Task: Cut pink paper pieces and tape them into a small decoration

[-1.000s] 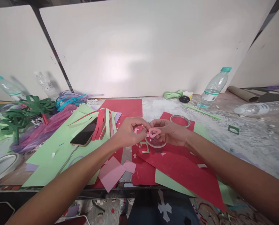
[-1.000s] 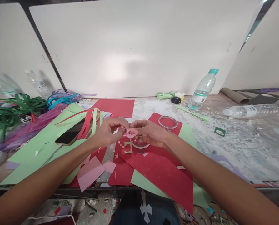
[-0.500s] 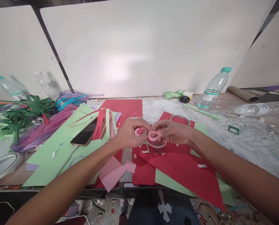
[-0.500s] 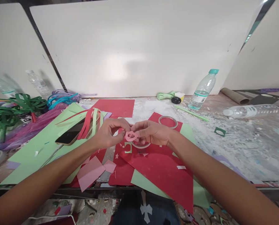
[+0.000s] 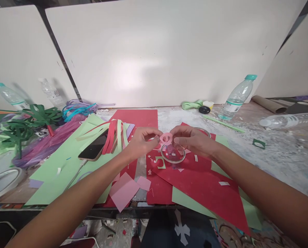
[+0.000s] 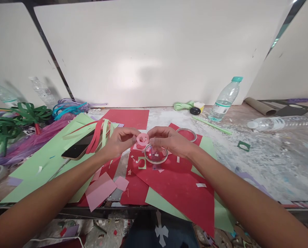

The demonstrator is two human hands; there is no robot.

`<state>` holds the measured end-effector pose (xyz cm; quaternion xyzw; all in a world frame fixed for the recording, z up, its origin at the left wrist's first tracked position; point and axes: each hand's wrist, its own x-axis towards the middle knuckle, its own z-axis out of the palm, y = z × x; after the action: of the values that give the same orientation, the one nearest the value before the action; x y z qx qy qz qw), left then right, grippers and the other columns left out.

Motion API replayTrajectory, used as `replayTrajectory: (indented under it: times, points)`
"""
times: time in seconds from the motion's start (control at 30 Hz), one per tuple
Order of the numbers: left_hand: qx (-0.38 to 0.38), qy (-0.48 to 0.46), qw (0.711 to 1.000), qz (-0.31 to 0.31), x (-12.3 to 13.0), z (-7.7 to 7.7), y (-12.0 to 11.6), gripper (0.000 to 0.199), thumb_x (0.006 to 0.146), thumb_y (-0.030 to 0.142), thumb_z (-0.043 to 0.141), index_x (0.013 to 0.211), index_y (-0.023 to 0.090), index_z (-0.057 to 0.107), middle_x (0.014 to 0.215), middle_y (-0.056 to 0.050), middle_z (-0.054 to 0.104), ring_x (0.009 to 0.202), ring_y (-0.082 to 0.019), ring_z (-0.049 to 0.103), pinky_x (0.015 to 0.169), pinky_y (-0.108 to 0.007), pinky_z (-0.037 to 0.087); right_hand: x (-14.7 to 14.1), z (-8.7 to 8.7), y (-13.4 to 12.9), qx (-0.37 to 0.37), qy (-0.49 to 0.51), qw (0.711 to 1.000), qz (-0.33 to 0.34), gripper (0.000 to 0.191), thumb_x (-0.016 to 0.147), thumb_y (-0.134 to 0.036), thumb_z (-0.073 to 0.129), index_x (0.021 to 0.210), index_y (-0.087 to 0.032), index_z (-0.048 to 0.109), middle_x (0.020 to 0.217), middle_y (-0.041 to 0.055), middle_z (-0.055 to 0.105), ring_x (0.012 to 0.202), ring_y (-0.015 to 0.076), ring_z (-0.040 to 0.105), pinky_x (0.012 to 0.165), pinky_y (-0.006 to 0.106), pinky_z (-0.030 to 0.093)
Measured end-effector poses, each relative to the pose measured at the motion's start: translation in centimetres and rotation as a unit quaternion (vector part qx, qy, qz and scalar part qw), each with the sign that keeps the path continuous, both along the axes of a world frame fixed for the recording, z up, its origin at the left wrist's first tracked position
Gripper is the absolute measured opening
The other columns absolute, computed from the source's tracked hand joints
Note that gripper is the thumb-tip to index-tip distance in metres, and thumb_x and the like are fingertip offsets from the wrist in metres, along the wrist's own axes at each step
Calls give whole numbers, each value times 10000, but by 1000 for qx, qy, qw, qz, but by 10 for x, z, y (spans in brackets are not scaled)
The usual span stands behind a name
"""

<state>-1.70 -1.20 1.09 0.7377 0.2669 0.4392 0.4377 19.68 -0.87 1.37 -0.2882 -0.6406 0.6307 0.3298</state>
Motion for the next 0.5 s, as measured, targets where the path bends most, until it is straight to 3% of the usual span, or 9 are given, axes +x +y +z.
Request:
replayTrajectory:
  times: [0.27,0.5]
  points:
    - [-11,10,1000,-8,1,-1,-1,167,791,138,547,825,148,711,773,-61,682,710,-144,583,662,-271,467,-8,4,-7,141,-66,982,-107,145,770,-342,678,812,-204,696,777,15,641,613,100,535,552,244,427]
    - [-12,24,1000,-7,1,-1,-1,153,776,137,556,812,151,704,761,-49,676,701,-138,579,646,-260,456,-14,2,-10,136,-48,982,-122,149,767,-348,684,801,-203,698,741,9,642,624,102,532,546,236,424]
